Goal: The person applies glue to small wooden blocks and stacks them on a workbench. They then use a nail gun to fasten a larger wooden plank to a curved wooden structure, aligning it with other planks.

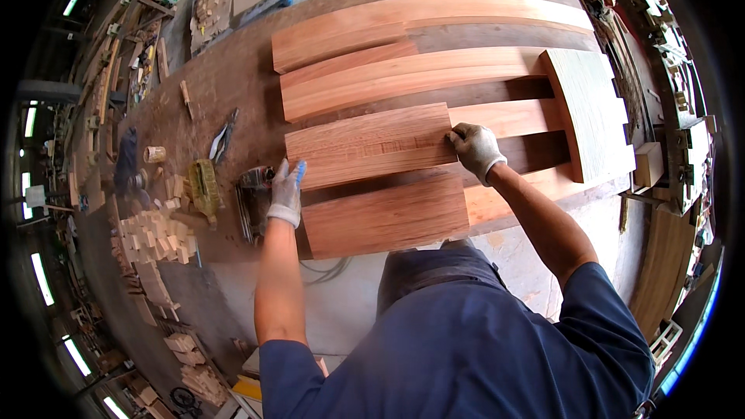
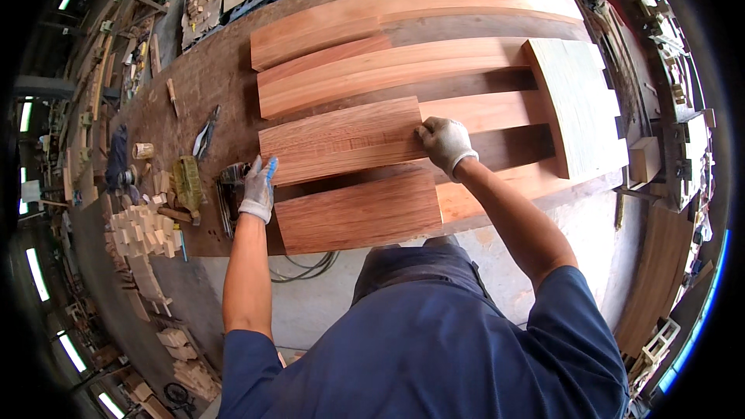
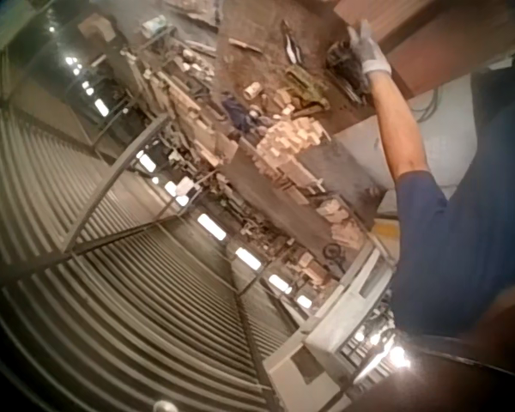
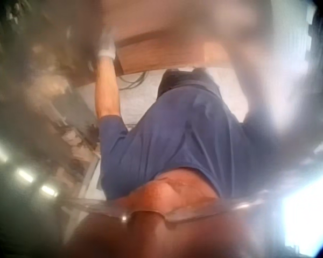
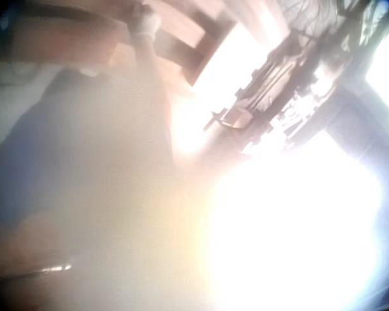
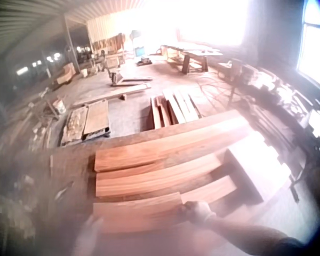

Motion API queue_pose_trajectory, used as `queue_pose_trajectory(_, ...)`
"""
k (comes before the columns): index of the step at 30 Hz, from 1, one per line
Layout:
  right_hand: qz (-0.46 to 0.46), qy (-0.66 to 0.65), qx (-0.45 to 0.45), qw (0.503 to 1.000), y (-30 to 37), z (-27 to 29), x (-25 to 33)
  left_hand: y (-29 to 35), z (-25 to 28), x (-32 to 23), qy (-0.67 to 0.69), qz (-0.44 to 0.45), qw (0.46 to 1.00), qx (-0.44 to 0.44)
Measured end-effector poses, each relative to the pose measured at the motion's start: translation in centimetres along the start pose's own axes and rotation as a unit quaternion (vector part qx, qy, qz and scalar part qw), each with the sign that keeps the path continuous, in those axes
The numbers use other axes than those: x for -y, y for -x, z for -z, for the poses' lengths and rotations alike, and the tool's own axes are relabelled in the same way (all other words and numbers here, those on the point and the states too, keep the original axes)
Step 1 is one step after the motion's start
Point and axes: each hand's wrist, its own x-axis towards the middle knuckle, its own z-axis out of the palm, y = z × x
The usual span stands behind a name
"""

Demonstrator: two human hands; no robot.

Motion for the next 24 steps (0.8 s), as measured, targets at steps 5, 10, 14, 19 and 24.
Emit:
queue_pose_trajectory(5, -0.001, 0.016, 0.001, 1.0, 0.0, -0.7, -0.7, 0.2, -0.9, 0.2, -0.026, 0.009, 0.998, -0.048)
queue_pose_trajectory(10, -0.011, 0.005, 0.01, 1.0, 0.4, -0.4, -0.1, 0.4, -0.7, 0.1, -0.03, -0.011, 0.999, -0.034)
queue_pose_trajectory(14, -0.018, -0.002, 0.024, 1.0, 0.5, -0.3, 0.2, 0.1, -0.3, 0.5, -0.024, -0.006, 0.999, -0.028)
queue_pose_trajectory(19, -0.008, -0.01, 0.025, 1.0, 0.6, -0.3, 0.5, 0.3, -0.6, 0.1, -0.027, 0.011, 0.999, -0.031)
queue_pose_trajectory(24, -0.035, -0.027, 0.055, 0.998, 0.8, -0.1, 0.3, -1.0, 1.6, 0.9, -0.067, 0.005, 0.998, 0.009)
